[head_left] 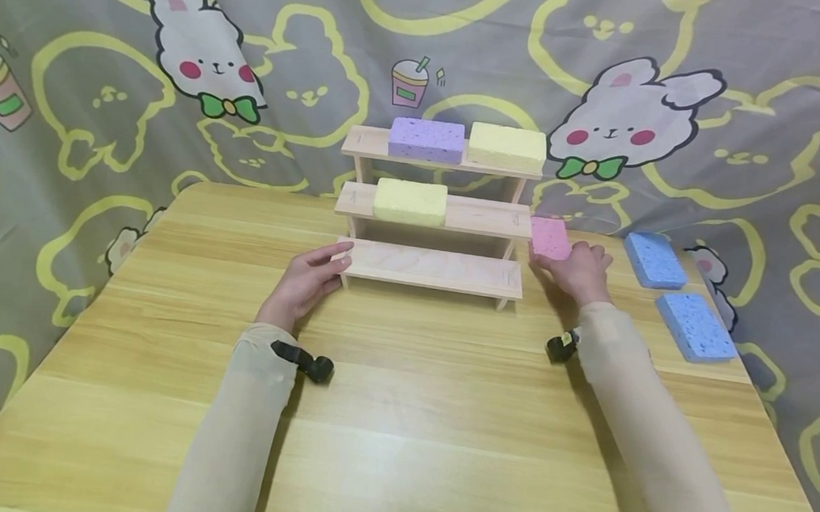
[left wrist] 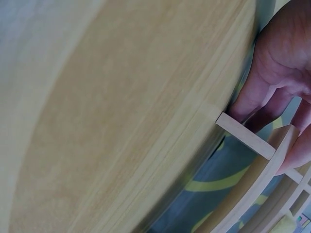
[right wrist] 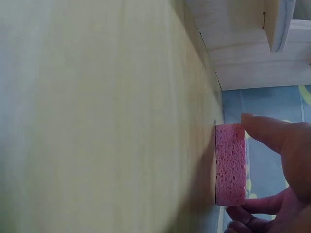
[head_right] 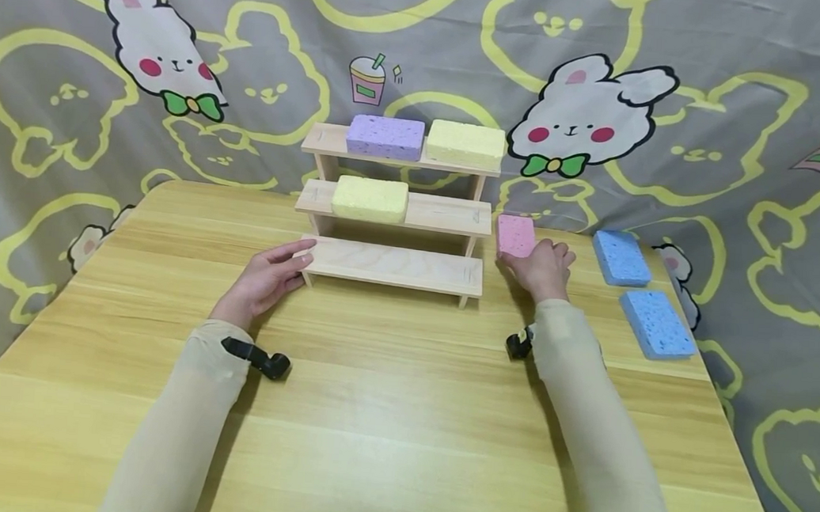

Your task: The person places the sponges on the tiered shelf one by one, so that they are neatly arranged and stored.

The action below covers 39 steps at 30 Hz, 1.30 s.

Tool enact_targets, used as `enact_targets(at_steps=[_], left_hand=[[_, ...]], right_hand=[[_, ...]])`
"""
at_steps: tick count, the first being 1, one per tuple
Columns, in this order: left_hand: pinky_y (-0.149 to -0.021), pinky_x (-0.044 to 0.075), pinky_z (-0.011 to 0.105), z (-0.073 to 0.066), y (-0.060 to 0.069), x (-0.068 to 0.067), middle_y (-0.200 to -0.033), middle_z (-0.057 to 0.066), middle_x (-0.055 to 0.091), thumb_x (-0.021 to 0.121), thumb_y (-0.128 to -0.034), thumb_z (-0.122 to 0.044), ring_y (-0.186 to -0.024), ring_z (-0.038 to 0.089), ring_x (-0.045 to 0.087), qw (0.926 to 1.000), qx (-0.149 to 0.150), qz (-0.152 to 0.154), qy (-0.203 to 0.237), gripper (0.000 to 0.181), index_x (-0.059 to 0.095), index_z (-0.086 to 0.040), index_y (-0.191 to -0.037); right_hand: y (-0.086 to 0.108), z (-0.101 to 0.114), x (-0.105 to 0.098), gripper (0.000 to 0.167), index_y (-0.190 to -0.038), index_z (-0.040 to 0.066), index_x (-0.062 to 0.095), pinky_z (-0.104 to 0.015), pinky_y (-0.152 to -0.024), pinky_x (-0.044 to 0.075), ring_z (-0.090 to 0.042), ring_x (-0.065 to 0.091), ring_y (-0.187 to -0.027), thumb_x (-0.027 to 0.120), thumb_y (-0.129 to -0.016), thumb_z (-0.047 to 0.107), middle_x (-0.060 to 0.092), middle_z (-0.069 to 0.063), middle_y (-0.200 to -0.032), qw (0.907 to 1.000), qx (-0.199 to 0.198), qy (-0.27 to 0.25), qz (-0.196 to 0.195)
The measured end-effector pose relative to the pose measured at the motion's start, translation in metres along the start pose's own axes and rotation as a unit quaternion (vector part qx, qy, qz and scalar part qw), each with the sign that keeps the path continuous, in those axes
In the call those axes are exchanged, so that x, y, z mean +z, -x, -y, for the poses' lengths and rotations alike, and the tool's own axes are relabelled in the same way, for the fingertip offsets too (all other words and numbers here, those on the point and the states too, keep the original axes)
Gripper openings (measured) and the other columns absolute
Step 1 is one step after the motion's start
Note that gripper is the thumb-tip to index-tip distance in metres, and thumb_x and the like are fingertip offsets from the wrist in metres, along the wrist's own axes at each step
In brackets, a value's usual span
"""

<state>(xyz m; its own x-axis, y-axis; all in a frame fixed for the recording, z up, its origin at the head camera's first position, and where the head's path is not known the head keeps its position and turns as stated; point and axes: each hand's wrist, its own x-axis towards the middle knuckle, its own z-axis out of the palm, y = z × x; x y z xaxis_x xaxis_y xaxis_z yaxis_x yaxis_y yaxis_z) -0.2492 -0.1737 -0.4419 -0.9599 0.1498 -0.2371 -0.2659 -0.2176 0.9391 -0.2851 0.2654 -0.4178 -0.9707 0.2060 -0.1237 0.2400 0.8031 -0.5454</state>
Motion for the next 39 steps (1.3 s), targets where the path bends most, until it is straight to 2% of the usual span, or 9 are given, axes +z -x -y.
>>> enact_targets(at_steps=[7, 12, 15, 20, 25, 30, 39], left_hand=[[-0.102, 0.045, 0.038, 0.0, 0.001, 0.0, -0.155, 0.005, 0.033, 0.066, -0.0957, -0.01, -0.127, 0.031, 0.049, 1.0, 0.004, 0.001, -0.001, 0.049, 0.051, -0.004, -0.142], [-0.102, 0.045, 0.038, 0.0, 0.002, 0.0, -0.154, 0.006, 0.034, 0.066, -0.0957, -0.01, -0.125, 0.03, 0.051, 1.0, 0.007, 0.0, -0.003, 0.049, 0.052, -0.004, -0.142], [-0.103, 0.045, 0.039, 0.001, 0.002, -0.001, -0.154, 0.005, 0.033, 0.065, -0.0964, -0.01, -0.124, 0.029, 0.051, 0.9999, 0.01, 0.0, -0.007, 0.048, 0.051, -0.004, -0.142], [-0.103, 0.044, 0.039, 0.001, 0.002, -0.002, -0.155, 0.005, 0.032, 0.065, -0.0969, -0.011, -0.125, 0.03, 0.05, 0.9999, 0.01, 0.003, -0.011, 0.049, 0.05, -0.004, -0.143], [-0.104, 0.044, 0.038, 0.001, 0.001, -0.002, -0.156, 0.004, 0.031, 0.065, -0.0965, -0.012, -0.127, 0.03, 0.049, 0.9999, 0.007, 0.003, -0.013, 0.049, 0.051, -0.004, -0.143], [-0.103, 0.044, 0.038, 0.001, 0.001, -0.002, -0.156, 0.004, 0.031, 0.066, -0.0963, -0.012, -0.126, 0.029, 0.05, 0.9999, 0.007, 0.002, -0.012, 0.049, 0.051, -0.005, -0.143], [-0.102, 0.045, 0.038, 0.0, 0.002, -0.001, -0.155, 0.004, 0.033, 0.066, -0.0959, -0.012, -0.126, 0.03, 0.05, 0.9999, 0.004, -0.002, -0.009, 0.049, 0.051, -0.005, -0.143]], right_hand=[[-0.004, 0.002, 0.0, 0.087, -0.123, -0.02, 0.043, -0.058, -0.095, 0.036, -0.048, 0.026, -0.116, 0.07, -0.084, 0.054, 0.035, -0.036, -0.122, 0.9999, -0.002, 0.01, 0.005], [-0.003, 0.002, -0.003, 0.077, -0.12, -0.018, 0.048, -0.058, -0.097, 0.036, -0.049, 0.031, -0.115, 0.07, -0.085, 0.046, 0.037, -0.035, -0.121, 0.9999, 0.002, 0.009, 0.008], [0.0, 0.001, -0.007, 0.075, -0.125, -0.018, 0.047, -0.059, -0.097, 0.037, -0.048, 0.033, -0.114, 0.072, -0.085, 0.04, 0.037, -0.035, -0.122, 0.9999, 0.003, 0.003, 0.011], [0.008, -0.006, -0.014, 0.081, -0.137, -0.016, 0.039, -0.058, -0.098, 0.038, -0.046, 0.035, -0.115, 0.072, -0.086, 0.038, 0.036, -0.034, -0.127, 0.9996, 0.002, -0.026, 0.008], [0.015, -0.015, -0.021, 0.081, -0.138, -0.018, 0.037, -0.059, -0.101, 0.036, -0.047, 0.038, -0.115, 0.071, -0.087, 0.035, 0.036, -0.036, -0.129, 0.9989, -0.029, -0.036, -0.001], [0.024, -0.023, -0.028, 0.077, -0.138, -0.021, 0.036, -0.06, -0.103, 0.034, -0.049, 0.039, -0.118, 0.068, -0.09, 0.03, 0.039, -0.039, -0.128, 0.9977, -0.064, -0.023, -0.001], [0.034, -0.025, -0.036, 0.078, -0.14, -0.019, 0.033, -0.061, -0.106, 0.031, -0.051, 0.037, -0.123, 0.068, -0.09, 0.03, 0.038, -0.039, -0.133, 0.9971, -0.076, -0.011, -0.002]])
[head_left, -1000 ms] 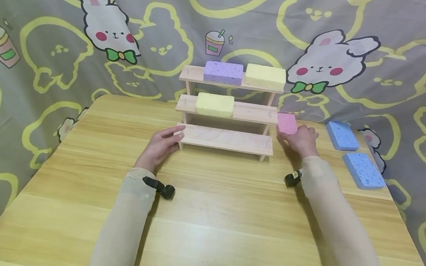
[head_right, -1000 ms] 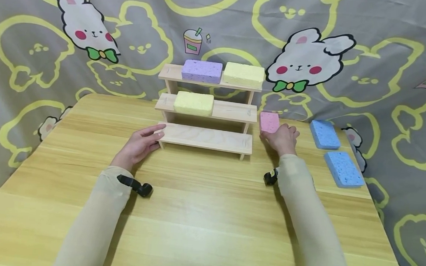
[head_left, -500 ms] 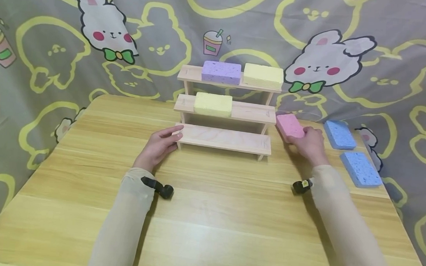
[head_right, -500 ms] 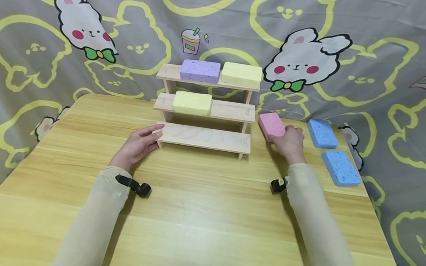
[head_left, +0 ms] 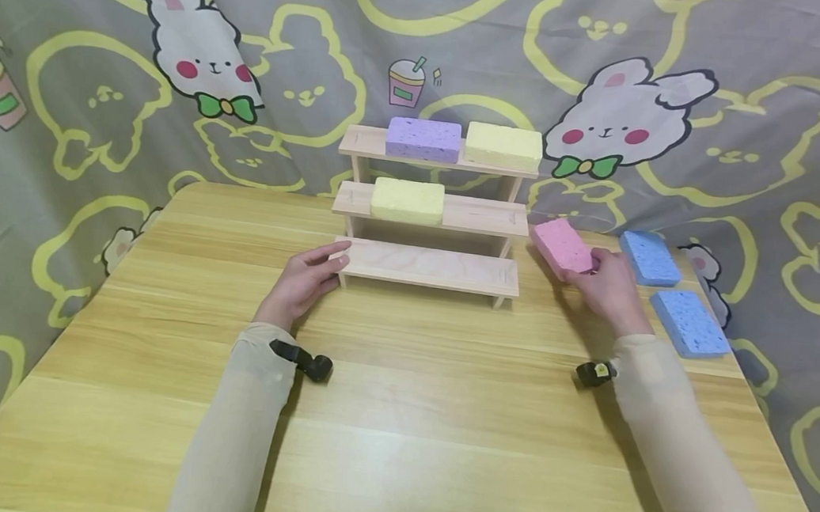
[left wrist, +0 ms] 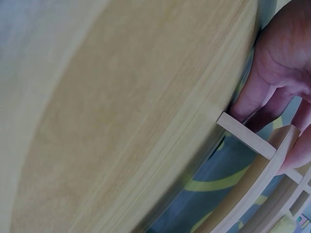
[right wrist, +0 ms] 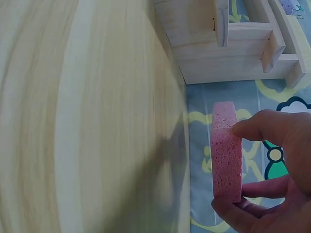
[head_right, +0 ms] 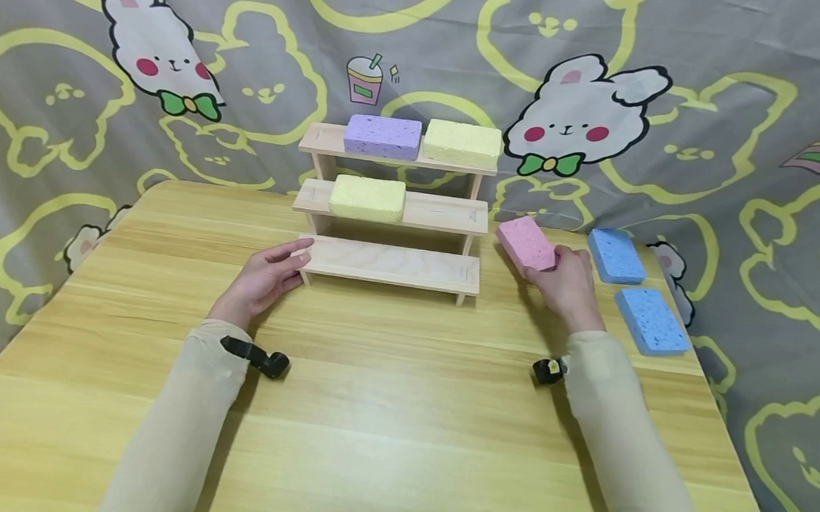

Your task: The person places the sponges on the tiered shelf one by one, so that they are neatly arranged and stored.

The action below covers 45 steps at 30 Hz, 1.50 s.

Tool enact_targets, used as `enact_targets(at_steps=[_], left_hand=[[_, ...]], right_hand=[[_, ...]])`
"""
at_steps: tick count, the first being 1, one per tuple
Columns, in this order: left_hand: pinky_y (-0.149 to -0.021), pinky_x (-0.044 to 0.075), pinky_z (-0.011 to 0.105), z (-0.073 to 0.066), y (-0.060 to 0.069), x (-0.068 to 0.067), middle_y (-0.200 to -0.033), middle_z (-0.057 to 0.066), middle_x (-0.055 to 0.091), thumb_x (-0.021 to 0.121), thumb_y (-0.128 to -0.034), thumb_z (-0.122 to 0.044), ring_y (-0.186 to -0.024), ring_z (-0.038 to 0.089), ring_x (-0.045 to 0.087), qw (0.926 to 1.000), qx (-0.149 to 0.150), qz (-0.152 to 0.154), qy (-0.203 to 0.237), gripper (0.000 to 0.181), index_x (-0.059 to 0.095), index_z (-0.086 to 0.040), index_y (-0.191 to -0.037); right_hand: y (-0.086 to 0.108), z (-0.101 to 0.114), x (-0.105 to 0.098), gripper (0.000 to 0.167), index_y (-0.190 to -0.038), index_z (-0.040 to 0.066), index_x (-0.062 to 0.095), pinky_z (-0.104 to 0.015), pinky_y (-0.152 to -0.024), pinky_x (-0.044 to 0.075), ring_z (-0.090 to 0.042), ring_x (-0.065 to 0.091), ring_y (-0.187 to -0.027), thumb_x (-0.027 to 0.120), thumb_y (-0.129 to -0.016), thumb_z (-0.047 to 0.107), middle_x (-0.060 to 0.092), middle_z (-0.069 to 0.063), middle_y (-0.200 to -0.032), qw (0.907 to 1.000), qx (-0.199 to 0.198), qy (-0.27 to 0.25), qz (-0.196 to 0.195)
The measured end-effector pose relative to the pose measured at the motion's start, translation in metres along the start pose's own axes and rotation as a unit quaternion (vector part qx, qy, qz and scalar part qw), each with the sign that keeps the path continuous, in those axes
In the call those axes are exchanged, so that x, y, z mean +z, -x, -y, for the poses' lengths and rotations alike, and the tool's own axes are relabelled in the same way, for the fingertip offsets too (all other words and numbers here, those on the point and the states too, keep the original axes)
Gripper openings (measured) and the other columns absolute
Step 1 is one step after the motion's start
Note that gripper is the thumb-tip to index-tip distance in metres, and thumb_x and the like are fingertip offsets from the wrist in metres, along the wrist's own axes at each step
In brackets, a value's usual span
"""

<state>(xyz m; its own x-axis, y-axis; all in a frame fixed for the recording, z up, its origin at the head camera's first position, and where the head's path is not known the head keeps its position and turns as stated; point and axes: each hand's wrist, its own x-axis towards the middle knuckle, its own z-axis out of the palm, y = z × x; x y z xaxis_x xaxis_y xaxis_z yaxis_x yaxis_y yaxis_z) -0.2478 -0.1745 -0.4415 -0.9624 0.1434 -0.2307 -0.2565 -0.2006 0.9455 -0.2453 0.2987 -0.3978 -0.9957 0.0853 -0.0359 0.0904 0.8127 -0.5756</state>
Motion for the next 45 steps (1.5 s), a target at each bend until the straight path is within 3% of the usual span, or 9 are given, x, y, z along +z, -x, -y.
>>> enact_targets(at_steps=[7, 10, 14, 21, 27, 35, 45], left_hand=[[-0.102, 0.045, 0.037, 0.0, -0.001, 0.0, -0.156, 0.004, 0.032, 0.066, -0.0959, -0.013, -0.126, 0.03, 0.05, 1.0, -0.003, 0.001, -0.001, 0.049, 0.052, -0.006, -0.142], [-0.102, 0.045, 0.037, 0.001, -0.001, 0.0, -0.155, 0.003, 0.033, 0.067, -0.0956, -0.013, -0.126, 0.029, 0.05, 1.0, -0.003, -0.002, -0.002, 0.049, 0.053, -0.006, -0.142], [-0.101, 0.046, 0.037, 0.001, -0.001, 0.0, -0.155, 0.004, 0.034, 0.067, -0.0954, -0.012, -0.126, 0.029, 0.051, 1.0, -0.003, -0.005, -0.001, 0.048, 0.054, -0.007, -0.141], [-0.101, 0.046, 0.037, 0.0, -0.002, 0.001, -0.154, 0.004, 0.035, 0.066, -0.0958, -0.012, -0.126, 0.029, 0.05, 1.0, -0.006, -0.004, -0.002, 0.048, 0.053, -0.006, -0.142], [-0.1, 0.046, 0.036, 0.0, 0.0, 0.0, -0.154, 0.005, 0.035, 0.068, -0.0951, -0.013, -0.126, 0.03, 0.05, 1.0, -0.006, -0.007, 0.0, 0.048, 0.054, -0.008, -0.141], [-0.099, 0.048, 0.034, 0.001, 0.0, 0.0, -0.153, 0.005, 0.037, 0.069, -0.094, -0.014, -0.124, 0.028, 0.052, 1.0, -0.003, -0.009, -0.001, 0.047, 0.057, -0.01, -0.139], [-0.099, 0.047, 0.034, 0.0, 0.0, 0.0, -0.153, 0.004, 0.037, 0.068, -0.0947, -0.013, -0.126, 0.028, 0.05, 0.9999, -0.009, -0.013, 0.0, 0.047, 0.056, -0.009, -0.14]], right_hand=[[0.008, -0.001, -0.005, 0.076, -0.14, -0.018, 0.036, -0.062, -0.102, 0.033, -0.05, 0.037, -0.122, 0.068, -0.091, 0.03, 0.04, -0.038, -0.133, 0.9999, -0.01, -0.006, -0.007], [0.012, -0.001, -0.007, 0.057, -0.129, -0.014, 0.051, -0.061, -0.095, 0.038, -0.047, 0.042, -0.116, 0.068, -0.09, 0.023, 0.047, -0.035, -0.127, 0.9989, -0.036, -0.011, -0.026], [0.017, -0.002, -0.011, 0.039, -0.114, -0.01, 0.059, -0.059, -0.091, 0.041, -0.046, 0.044, -0.114, 0.067, -0.089, 0.019, 0.053, -0.032, -0.121, 0.9968, -0.061, -0.019, -0.049], [0.024, -0.004, -0.015, 0.069, -0.141, -0.016, 0.038, -0.06, -0.103, 0.035, -0.05, 0.036, -0.127, 0.067, -0.09, 0.021, 0.036, -0.036, -0.137, 0.9973, -0.039, -0.039, -0.049], [0.025, -0.006, -0.017, 0.069, -0.142, -0.013, 0.039, -0.058, -0.109, 0.03, -0.049, 0.031, -0.133, 0.067, -0.089, 0.021, 0.033, -0.033, -0.143, 0.996, -0.039, -0.053, -0.06], [0.026, -0.009, -0.02, 0.068, -0.144, -0.012, 0.038, -0.053, -0.108, 0.035, -0.045, 0.033, -0.134, 0.067, -0.088, 0.014, 0.033, -0.03, -0.145, 0.992, -0.057, -0.093, -0.064], [0.03, -0.01, -0.023, 0.064, -0.143, -0.011, 0.041, -0.05, -0.106, 0.037, -0.042, 0.036, -0.133, 0.064, -0.088, 0.01, 0.037, -0.027, -0.144, 0.9891, -0.073, -0.107, -0.07]])
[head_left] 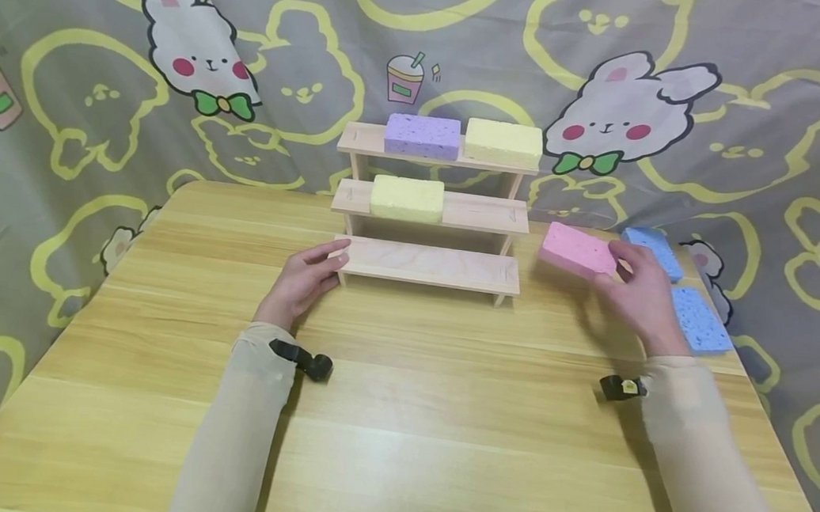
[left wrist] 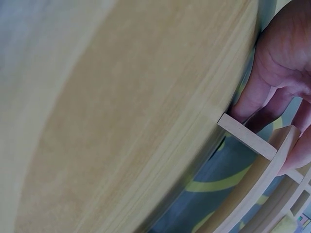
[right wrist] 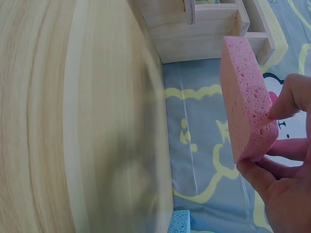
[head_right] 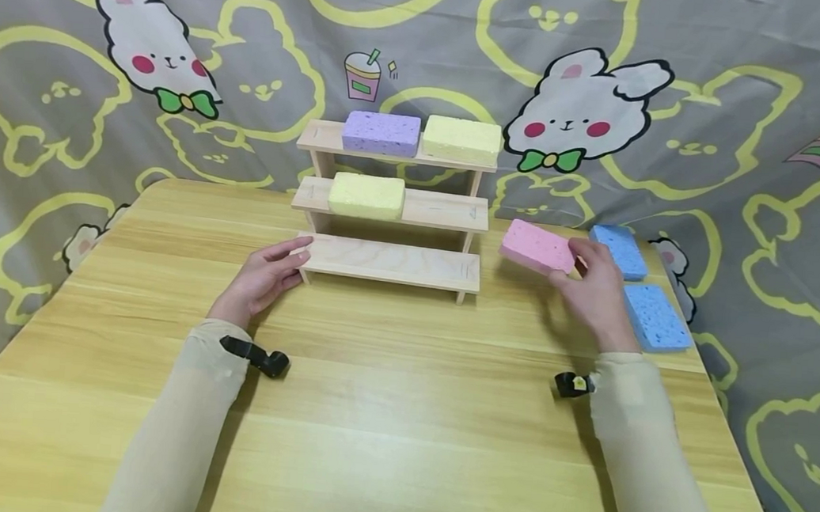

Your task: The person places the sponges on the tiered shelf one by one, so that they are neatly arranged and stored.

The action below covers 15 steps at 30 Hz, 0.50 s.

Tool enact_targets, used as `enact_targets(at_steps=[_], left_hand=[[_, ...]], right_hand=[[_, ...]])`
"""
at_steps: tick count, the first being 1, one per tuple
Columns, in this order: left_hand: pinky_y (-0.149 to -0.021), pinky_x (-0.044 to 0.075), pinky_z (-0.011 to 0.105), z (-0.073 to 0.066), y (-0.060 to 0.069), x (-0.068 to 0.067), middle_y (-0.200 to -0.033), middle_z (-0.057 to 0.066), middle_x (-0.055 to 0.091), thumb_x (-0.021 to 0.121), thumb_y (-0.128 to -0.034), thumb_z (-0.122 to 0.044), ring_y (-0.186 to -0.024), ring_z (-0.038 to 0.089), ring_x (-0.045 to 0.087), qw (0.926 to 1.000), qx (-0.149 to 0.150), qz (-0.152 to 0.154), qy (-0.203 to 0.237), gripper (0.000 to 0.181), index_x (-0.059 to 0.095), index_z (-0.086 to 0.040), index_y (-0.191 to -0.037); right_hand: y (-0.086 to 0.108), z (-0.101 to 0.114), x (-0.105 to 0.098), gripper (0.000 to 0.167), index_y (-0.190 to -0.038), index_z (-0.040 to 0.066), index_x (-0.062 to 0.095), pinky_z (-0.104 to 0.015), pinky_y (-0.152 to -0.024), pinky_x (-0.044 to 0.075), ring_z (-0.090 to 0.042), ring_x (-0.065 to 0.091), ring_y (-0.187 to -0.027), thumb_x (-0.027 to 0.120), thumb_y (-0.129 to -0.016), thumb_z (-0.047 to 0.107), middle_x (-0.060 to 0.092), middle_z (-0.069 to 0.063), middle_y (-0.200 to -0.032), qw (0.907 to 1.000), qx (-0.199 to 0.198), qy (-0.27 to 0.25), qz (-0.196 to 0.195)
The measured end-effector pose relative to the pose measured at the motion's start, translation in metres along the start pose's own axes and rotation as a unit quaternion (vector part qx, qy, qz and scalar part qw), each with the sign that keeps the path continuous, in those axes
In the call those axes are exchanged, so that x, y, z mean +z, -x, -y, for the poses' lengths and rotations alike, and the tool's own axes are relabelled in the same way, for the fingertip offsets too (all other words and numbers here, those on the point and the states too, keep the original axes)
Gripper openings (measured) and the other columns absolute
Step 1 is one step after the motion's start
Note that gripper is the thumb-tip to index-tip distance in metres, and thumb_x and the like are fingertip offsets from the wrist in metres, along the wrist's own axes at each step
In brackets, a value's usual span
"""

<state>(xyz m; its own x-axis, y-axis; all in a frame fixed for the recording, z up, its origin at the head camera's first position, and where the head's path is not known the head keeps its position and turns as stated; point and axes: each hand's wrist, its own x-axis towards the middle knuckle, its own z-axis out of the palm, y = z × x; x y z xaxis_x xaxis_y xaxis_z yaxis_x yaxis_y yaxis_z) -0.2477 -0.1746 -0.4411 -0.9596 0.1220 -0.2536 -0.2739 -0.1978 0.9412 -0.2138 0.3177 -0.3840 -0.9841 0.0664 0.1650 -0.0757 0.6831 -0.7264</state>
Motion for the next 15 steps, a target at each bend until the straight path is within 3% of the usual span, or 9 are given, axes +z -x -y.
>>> enact_targets(at_steps=[15], left_hand=[[-0.101, 0.046, 0.036, -0.0008, -0.0006, -0.0002, -0.152, 0.005, 0.038, 0.069, -0.0944, -0.014, -0.127, 0.029, 0.05, 1.0, -0.005, 0.004, 0.001, 0.05, 0.054, -0.008, -0.142]], right_hand=[[0.0038, 0.0066, -0.0049, 0.057, -0.141, -0.006, 0.047, -0.037, -0.106, 0.04, -0.036, 0.04, -0.132, 0.059, -0.087, 0.006, 0.043, -0.021, -0.143, 0.9992, -0.031, -0.011, -0.024]])
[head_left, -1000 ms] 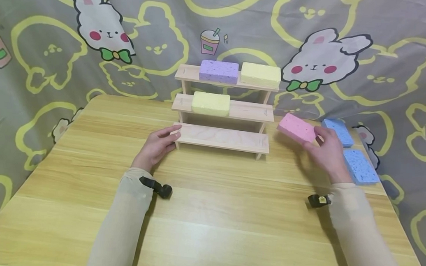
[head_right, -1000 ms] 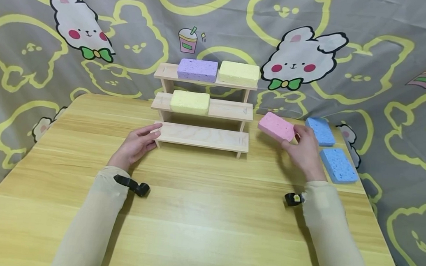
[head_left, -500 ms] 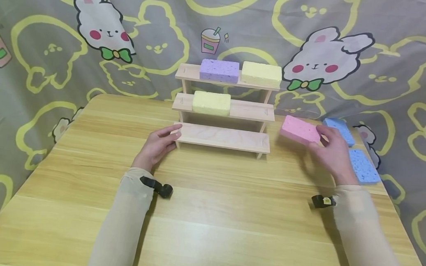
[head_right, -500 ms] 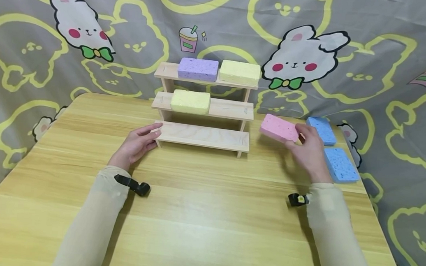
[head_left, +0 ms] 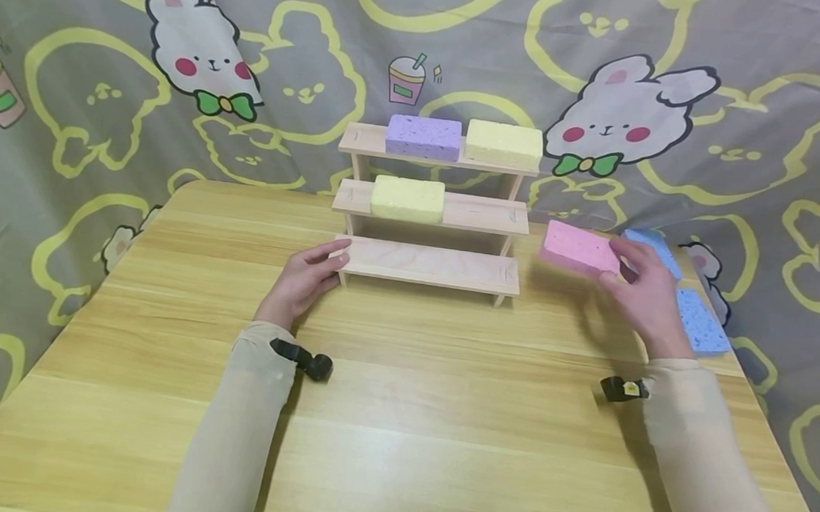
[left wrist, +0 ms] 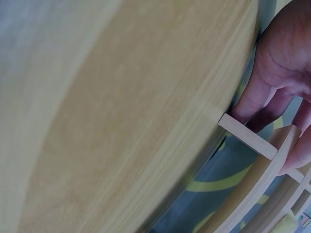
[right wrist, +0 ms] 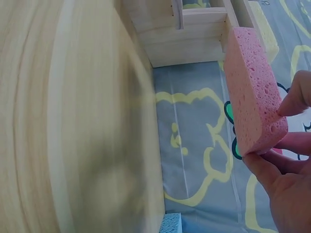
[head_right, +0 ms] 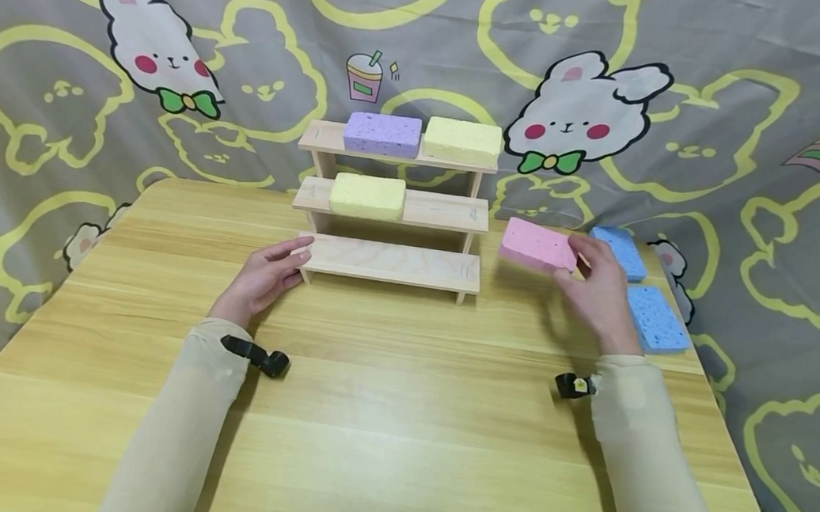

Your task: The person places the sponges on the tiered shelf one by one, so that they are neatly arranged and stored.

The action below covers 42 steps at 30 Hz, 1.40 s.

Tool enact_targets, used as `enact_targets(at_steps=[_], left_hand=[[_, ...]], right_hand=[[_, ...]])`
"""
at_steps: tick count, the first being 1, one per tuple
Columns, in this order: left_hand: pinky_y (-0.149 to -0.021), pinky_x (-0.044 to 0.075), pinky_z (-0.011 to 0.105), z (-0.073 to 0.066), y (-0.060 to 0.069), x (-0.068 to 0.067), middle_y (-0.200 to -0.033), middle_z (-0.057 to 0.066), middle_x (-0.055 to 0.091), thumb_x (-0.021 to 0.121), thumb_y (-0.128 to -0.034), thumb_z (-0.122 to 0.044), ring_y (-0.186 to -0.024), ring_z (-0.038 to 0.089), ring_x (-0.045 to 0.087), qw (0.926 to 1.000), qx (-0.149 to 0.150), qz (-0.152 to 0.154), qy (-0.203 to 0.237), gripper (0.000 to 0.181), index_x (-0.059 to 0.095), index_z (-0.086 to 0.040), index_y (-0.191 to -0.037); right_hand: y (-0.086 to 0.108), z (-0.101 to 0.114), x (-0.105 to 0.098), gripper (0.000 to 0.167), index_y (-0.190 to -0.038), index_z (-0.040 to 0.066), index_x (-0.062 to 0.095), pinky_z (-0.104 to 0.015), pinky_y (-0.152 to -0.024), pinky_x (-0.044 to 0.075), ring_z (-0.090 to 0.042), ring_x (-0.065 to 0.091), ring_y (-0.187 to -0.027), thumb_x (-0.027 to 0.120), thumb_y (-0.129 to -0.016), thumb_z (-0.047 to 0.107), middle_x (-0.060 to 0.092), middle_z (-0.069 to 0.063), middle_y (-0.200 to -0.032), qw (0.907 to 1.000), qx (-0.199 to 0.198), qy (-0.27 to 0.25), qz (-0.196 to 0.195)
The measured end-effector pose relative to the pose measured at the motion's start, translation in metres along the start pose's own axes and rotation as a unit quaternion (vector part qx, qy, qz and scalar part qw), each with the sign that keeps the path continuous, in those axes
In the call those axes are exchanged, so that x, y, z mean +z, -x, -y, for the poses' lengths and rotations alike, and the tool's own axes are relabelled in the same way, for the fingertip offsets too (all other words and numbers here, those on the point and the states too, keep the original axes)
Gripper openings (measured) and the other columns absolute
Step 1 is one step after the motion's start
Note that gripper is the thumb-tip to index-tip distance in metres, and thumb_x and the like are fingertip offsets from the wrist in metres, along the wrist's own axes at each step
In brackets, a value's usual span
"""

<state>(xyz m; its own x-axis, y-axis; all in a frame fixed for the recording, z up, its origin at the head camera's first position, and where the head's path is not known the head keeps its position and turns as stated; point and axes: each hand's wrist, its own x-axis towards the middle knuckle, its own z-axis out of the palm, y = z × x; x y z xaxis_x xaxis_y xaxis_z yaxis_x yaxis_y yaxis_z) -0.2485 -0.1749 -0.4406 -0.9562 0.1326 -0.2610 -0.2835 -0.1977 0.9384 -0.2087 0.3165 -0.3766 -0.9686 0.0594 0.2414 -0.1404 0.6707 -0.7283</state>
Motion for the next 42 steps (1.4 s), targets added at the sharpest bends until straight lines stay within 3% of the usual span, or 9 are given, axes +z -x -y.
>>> enact_targets(at_steps=[14, 24, 37, 42], left_hand=[[-0.102, 0.045, 0.037, 0.001, 0.0, -0.001, -0.155, 0.003, 0.034, 0.069, -0.0943, -0.014, -0.127, 0.029, 0.049, 1.0, 0.001, 0.002, 0.003, 0.048, 0.056, -0.009, -0.14], [-0.102, 0.045, 0.037, -0.001, 0.0, 0.0, -0.155, 0.002, 0.034, 0.069, -0.0946, -0.014, -0.128, 0.029, 0.049, 1.0, 0.002, 0.004, 0.004, 0.049, 0.054, -0.008, -0.141], [-0.099, 0.047, 0.036, 0.001, -0.001, 0.001, -0.155, 0.004, 0.034, 0.069, -0.0941, -0.012, -0.126, 0.03, 0.051, 0.9998, 0.003, 0.002, 0.017, 0.047, 0.057, -0.008, -0.139], [-0.101, 0.045, 0.037, 0.001, -0.001, 0.001, -0.155, 0.004, 0.034, 0.067, -0.0954, -0.011, -0.127, 0.03, 0.049, 0.9998, 0.003, 0.006, 0.017, 0.05, 0.052, -0.005, -0.142]], right_hand=[[-0.004, -0.002, -0.004, 0.052, -0.136, -0.012, 0.049, -0.026, -0.106, 0.039, -0.015, 0.042, -0.125, 0.055, -0.085, -0.008, 0.044, -0.021, -0.14, 0.9932, -0.064, -0.097, -0.011], [-0.007, 0.006, -0.001, 0.049, -0.133, -0.006, 0.057, -0.023, -0.103, 0.041, -0.018, 0.047, -0.123, 0.07, -0.086, -0.008, 0.049, -0.015, -0.137, 0.9813, -0.107, -0.16, 0.006], [-0.017, 0.023, 0.012, 0.047, -0.129, -0.006, 0.06, -0.027, -0.102, 0.043, -0.021, 0.049, -0.124, 0.073, -0.084, -0.007, 0.052, -0.015, -0.134, 0.9685, -0.109, -0.223, 0.018], [-0.024, 0.028, 0.018, 0.047, -0.129, -0.005, 0.061, -0.027, -0.101, 0.044, -0.021, 0.049, -0.124, 0.074, -0.084, -0.004, 0.053, -0.014, -0.134, 0.97, -0.106, -0.217, 0.023]])
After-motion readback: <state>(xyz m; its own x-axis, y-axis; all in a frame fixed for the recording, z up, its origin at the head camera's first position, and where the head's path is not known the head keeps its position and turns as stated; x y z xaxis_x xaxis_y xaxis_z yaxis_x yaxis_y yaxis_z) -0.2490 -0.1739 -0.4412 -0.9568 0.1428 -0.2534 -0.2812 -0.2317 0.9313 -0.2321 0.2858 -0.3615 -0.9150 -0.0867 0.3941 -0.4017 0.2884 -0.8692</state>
